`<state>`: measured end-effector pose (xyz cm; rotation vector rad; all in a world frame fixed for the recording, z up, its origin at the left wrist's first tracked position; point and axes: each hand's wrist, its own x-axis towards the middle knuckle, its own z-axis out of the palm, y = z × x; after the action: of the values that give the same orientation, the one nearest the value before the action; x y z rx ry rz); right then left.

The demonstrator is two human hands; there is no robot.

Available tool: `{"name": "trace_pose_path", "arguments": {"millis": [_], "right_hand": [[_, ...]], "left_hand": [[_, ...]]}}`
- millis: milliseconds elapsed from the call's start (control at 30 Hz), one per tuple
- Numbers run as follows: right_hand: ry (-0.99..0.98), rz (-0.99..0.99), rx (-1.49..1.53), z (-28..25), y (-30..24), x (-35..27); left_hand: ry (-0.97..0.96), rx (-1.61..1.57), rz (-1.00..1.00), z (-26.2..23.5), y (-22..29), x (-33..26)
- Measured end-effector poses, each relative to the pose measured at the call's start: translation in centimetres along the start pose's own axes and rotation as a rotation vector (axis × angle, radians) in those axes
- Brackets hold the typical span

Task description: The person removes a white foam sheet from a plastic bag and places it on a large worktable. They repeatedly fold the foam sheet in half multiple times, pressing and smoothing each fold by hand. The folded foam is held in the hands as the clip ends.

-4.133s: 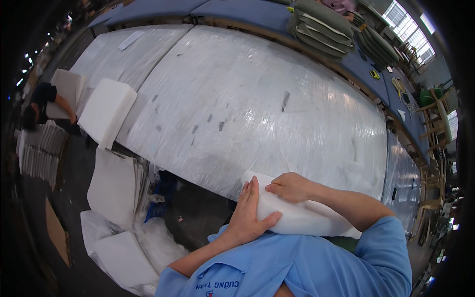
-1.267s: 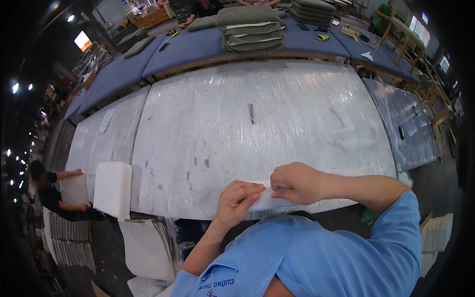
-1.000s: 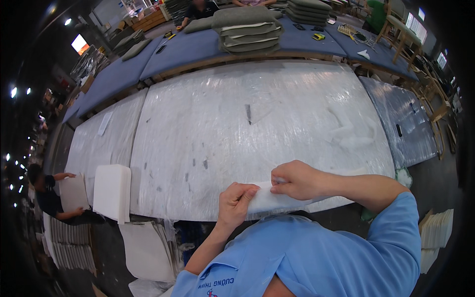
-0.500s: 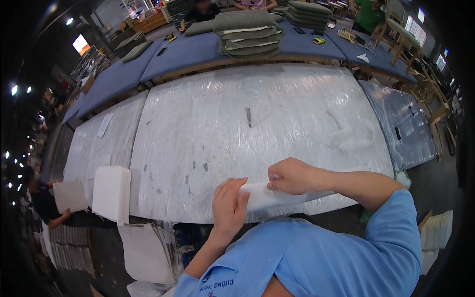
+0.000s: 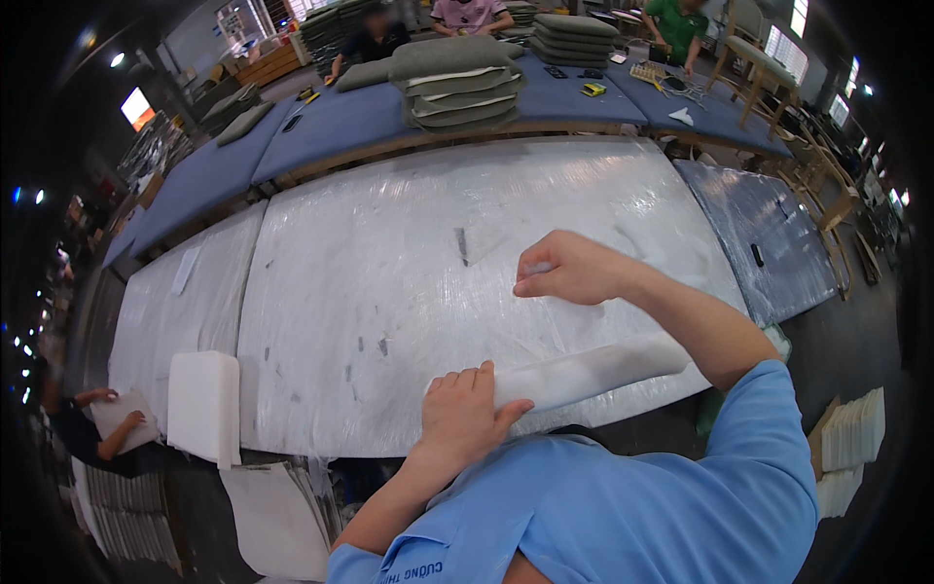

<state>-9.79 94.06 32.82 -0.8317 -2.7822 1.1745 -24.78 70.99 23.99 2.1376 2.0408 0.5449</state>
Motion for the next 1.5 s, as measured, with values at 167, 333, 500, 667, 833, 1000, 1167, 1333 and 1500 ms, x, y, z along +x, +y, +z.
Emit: {"name": "trace_pose_path", "arguments": {"millis": [167,333,500,667,833,1000,1167,1333,1500], "right_hand": [[-0.004,0.03,-0.233,-2.3,-0.8,-5.2],[0.01,-0.053,-0.207,0.0,1.4,-8.0],[-0.014,-0.14,-0.397,5.4,0.2,-8.8],[0.004,-0.081,-0.316,6.3,0.9,-8.3],[-0.079,-0.067,-0.203,5.0,1.5,-7.3],[-0.104,0.078,-0.131,4.5,2.3,-6.6],[0.016,-0.088,-0.143,5.4,1.7,-7.4],[0.012,-0.113,-0.214,5.9,1.3,-7.2],[0.019,-0.047,-0.172,6.4,2.2,-6.1]], "left_hand": [[-0.159,-0.07,-0.075,-0.2,-0.7,1.1],[-0.29,-0.064,-0.11,-0.7,-0.4,2.6],[-0.064,-0.156,0.017,-1.1,-0.8,3.5],[-0.113,-0.229,0.075,-1.2,-0.9,3.6],[-0.046,-0.26,0.011,-0.2,-1.0,2.9],[-0.068,-0.277,-0.046,-0.1,-0.5,3.1],[-0.038,-0.253,-0.069,0.2,-0.8,2.7],[-0.05,-0.296,-0.093,0.2,-0.6,3.0],[-0.069,-0.294,-0.047,0.0,-1.0,2.8]]}}
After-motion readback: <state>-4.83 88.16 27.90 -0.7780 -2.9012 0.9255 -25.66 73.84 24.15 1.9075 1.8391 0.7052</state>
